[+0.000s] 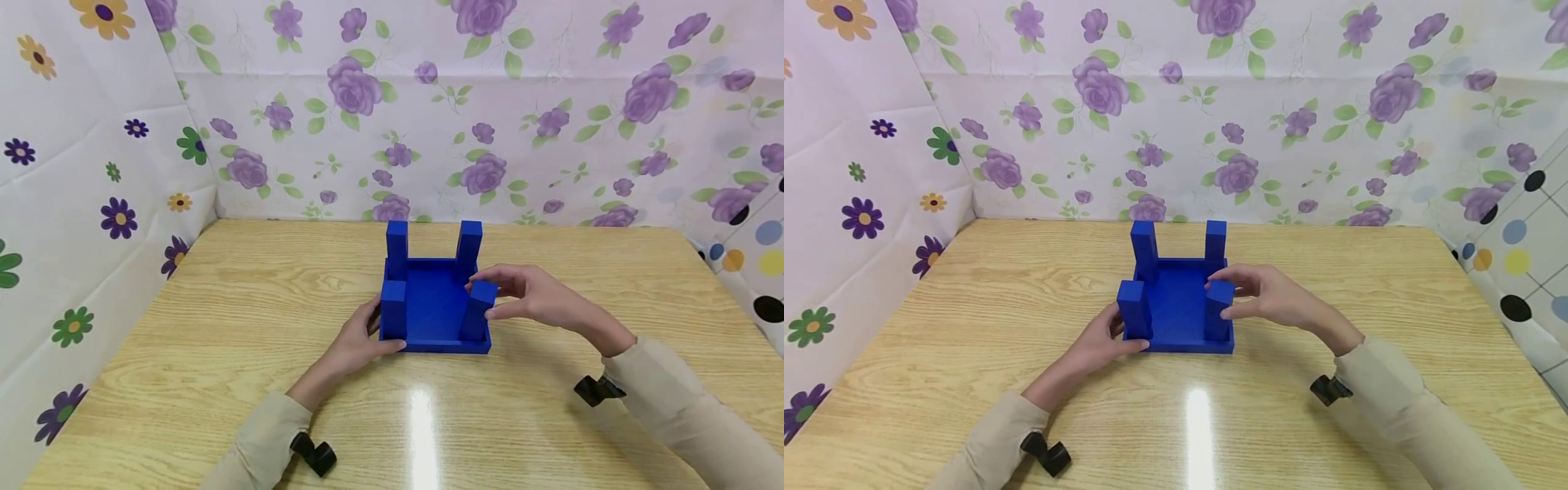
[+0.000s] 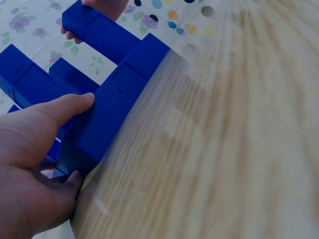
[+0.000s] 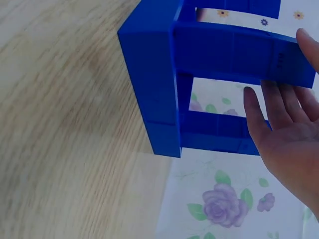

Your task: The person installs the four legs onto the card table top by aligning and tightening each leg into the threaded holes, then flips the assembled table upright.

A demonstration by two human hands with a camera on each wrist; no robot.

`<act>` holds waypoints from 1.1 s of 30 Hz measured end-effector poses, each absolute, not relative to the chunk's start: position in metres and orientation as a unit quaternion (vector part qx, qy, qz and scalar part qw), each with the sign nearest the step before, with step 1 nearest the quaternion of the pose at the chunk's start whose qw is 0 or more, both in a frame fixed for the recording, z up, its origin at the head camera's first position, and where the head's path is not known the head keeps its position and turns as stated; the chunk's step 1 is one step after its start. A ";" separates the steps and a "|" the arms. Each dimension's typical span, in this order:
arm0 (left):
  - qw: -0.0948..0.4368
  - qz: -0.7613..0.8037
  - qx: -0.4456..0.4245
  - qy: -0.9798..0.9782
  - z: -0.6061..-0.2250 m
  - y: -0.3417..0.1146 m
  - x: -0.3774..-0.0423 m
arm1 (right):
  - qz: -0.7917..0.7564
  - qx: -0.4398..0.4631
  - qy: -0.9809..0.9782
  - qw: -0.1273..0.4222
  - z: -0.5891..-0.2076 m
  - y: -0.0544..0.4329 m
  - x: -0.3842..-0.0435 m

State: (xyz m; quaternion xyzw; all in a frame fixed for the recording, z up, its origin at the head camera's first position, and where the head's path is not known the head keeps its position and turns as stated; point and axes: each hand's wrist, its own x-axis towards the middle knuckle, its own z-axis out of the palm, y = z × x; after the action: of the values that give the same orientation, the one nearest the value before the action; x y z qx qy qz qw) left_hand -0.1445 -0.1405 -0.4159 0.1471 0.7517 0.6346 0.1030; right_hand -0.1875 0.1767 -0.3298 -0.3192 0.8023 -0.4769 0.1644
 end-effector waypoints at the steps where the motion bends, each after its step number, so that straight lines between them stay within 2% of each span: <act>1: 0.103 0.635 0.147 0.751 -0.416 -0.140 -0.145 | -0.478 -0.316 0.804 0.158 -0.330 0.176 -0.187; 13: 0.103 0.635 0.144 0.752 -0.415 -0.140 -0.144 | -0.475 -0.249 0.842 0.057 -0.335 0.164 -0.171; 22: 0.102 0.635 0.143 0.752 -0.417 -0.140 -0.145 | -0.400 -0.237 0.884 -0.043 -0.335 0.154 -0.161; 33: 0.099 0.637 0.152 0.749 -0.419 -0.141 -0.146 | -0.382 -0.224 0.894 -0.070 -0.335 0.147 -0.155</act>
State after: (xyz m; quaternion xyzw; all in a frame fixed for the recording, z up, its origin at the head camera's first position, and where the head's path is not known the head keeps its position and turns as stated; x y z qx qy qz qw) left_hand -0.1459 -0.1410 -0.4190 0.1517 0.7493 0.6369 0.0993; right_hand -0.1550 0.1472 -0.3348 -0.2239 0.8941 -0.3815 -0.0703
